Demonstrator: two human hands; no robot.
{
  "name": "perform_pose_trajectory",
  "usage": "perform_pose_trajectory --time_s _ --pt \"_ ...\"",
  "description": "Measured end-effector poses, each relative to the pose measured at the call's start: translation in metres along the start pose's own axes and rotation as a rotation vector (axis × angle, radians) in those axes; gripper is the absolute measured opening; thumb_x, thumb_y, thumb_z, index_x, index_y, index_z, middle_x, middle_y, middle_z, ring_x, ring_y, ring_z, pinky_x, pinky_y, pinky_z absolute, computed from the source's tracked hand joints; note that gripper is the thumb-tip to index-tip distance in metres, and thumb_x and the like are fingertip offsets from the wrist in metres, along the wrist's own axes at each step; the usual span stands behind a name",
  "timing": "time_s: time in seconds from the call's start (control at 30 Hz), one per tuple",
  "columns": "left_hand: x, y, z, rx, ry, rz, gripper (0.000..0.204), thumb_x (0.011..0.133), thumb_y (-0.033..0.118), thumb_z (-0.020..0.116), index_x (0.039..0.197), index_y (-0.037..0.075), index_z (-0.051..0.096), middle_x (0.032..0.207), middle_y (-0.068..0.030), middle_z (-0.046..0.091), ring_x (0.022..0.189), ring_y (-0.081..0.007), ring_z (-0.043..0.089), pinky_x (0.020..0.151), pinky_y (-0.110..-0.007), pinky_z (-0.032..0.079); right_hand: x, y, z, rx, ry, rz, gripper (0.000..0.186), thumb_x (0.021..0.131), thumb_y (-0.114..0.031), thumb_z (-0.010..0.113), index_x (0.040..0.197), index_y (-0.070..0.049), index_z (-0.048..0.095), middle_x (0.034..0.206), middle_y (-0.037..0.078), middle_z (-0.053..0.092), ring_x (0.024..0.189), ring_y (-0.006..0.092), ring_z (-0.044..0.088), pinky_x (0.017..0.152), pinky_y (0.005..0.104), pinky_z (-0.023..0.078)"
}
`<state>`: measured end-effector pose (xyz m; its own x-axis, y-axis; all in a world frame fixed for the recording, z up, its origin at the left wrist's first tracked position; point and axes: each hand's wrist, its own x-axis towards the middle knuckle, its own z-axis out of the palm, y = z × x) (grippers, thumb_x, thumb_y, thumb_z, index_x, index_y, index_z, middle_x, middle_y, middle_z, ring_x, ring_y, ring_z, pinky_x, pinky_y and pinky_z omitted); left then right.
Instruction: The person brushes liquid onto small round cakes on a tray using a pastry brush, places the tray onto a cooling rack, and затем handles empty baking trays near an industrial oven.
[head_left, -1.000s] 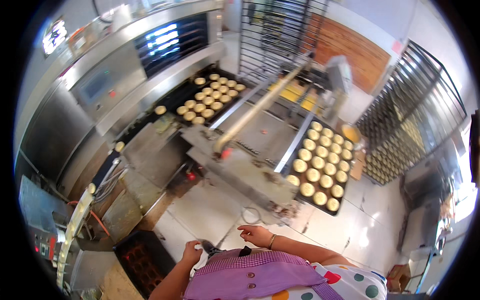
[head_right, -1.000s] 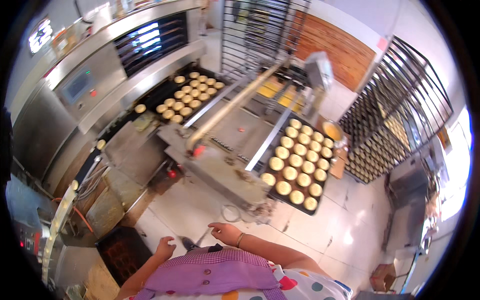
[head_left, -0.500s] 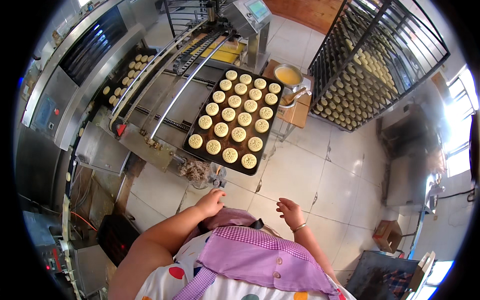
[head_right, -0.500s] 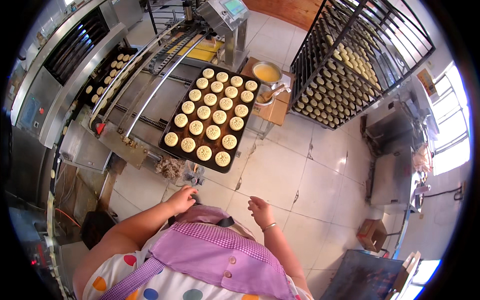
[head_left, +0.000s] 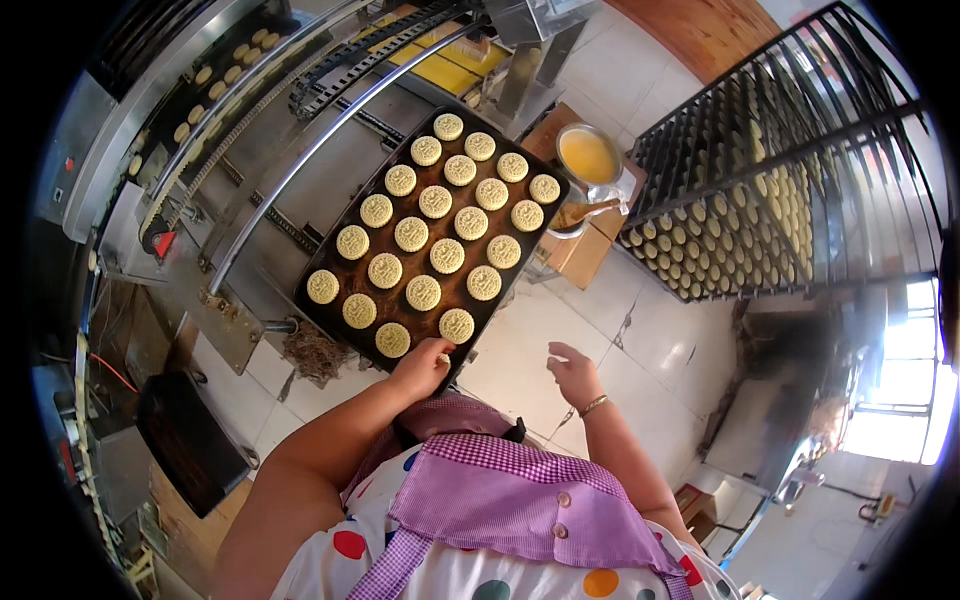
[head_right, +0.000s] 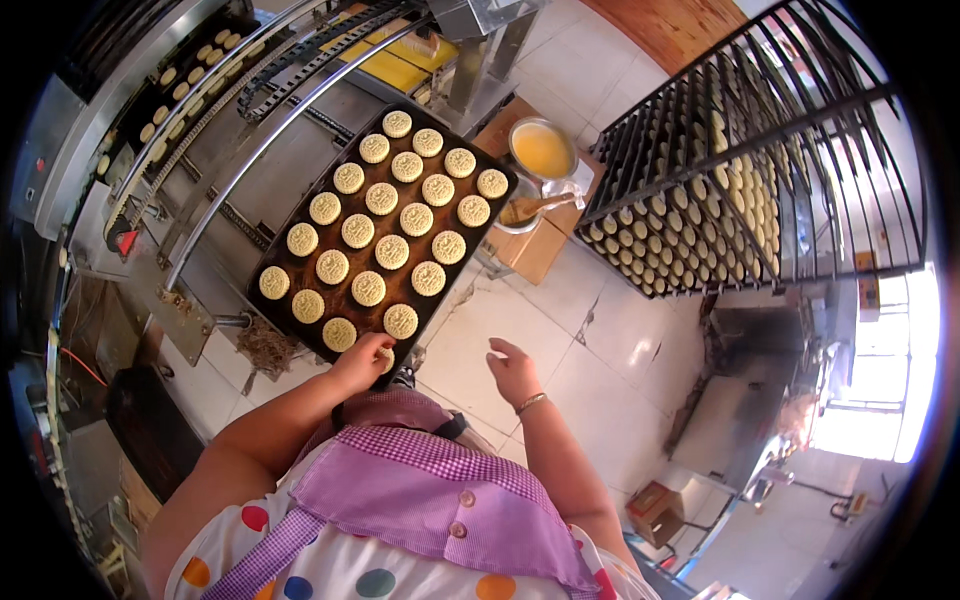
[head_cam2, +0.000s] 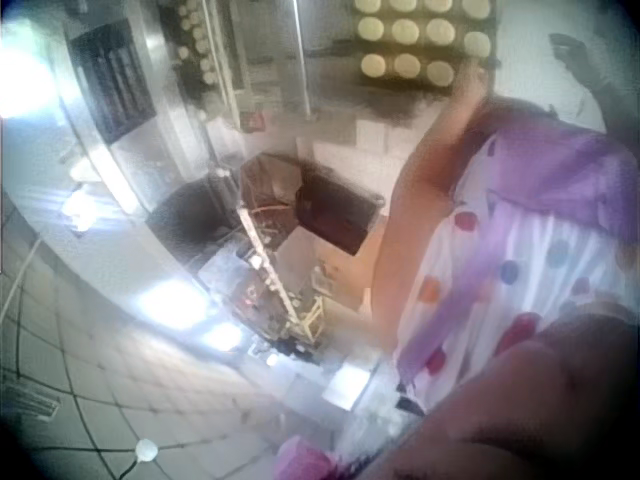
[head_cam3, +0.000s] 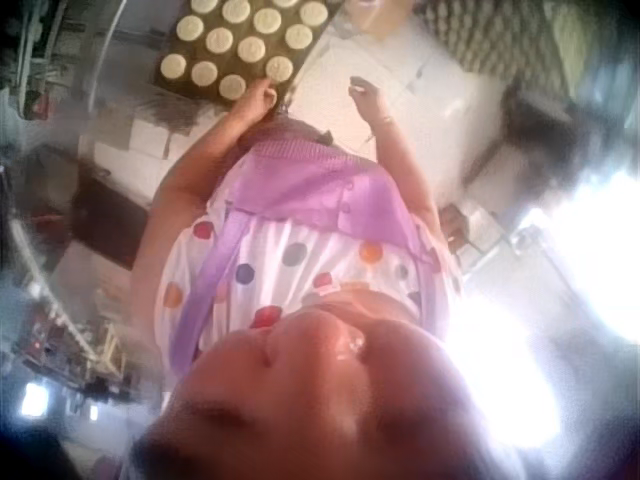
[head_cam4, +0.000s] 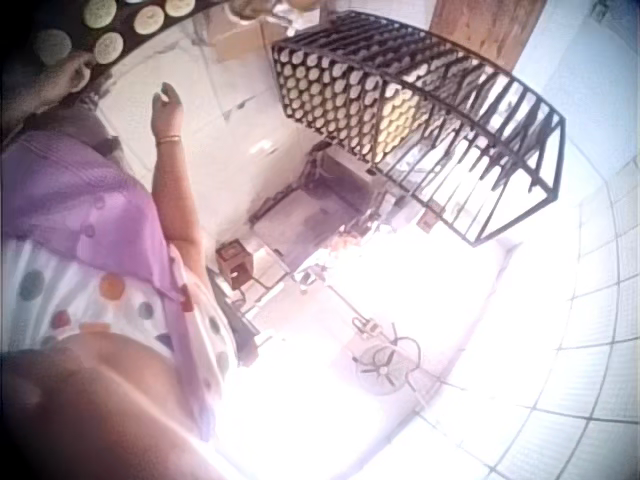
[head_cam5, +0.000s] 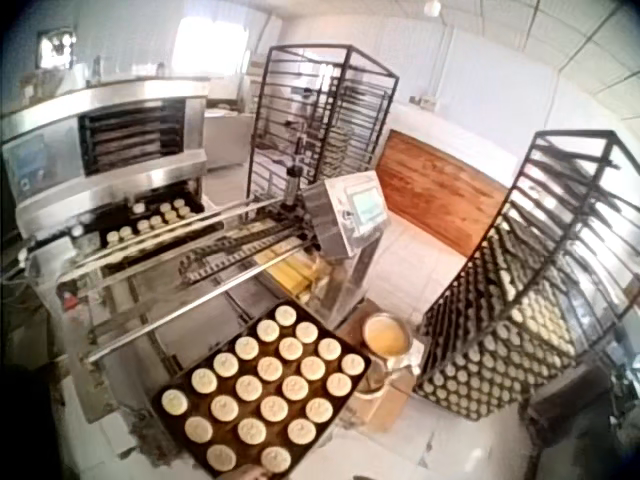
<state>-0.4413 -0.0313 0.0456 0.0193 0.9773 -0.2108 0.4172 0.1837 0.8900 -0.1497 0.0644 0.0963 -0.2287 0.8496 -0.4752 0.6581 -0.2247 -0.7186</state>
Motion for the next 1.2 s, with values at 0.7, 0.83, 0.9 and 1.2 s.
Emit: perform_pose_trajectory --time_s 0.7,0.83,0.9,1.2 --pt "0.156 0.048 0.156 -1.776 1.159 -0.822 0.02 0.092 0.016 0.049 0.103 -0.001 0.046 0.096 -0.0133 0.053 0.093 -0.0274 0.056 0.079 -0.036 0.051 0.48 0.115 -0.203 -0.472 0.156 -0.255 0.07 0.074 -0.024 0.071 0.128 0.008 0.041 0.114 0.023 0.057 0.106 0.0309 0.054 0.093 0.0357 0.041" --pt "0.182 0.049 0.15 -1.775 1.511 -0.775 0.016 0.09 0.006 0.046 0.102 -0.004 0.045 0.096 -0.0142 0.052 0.088 -0.0293 0.058 0.082 -0.039 0.054 0.503 0.122 -0.199 -0.034 -0.085 0.029 0.054 0.076 -0.016 0.071 0.12 0.007 0.048 0.095 0.015 0.061 0.081 0.0221 0.061 0.07 0.0308 0.051" --pt "0.181 0.031 0.163 -1.743 1.632 -0.812 0.018 0.089 0.002 0.046 0.106 0.0 0.044 0.101 -0.0134 0.055 0.083 -0.0284 0.06 0.072 -0.037 0.055 0.486 0.083 -0.191 0.228 -0.123 0.194 0.035 0.077 -0.002 0.068 0.109 0.005 0.055 0.081 0.004 0.059 0.06 0.0091 0.056 0.05 0.0225 0.049" --pt "0.165 0.033 0.172 -1.72 1.589 -0.85 0.021 0.085 -0.003 0.048 0.105 0.001 0.042 0.1 -0.0145 0.057 0.084 -0.0288 0.062 0.07 -0.036 0.056 0.47 -0.012 -0.186 0.102 -0.066 -0.3 0.024 0.079 -0.006 0.069 0.1 0.003 0.062 0.088 0.004 0.064 0.078 0.0111 0.06 0.072 0.0236 0.049"
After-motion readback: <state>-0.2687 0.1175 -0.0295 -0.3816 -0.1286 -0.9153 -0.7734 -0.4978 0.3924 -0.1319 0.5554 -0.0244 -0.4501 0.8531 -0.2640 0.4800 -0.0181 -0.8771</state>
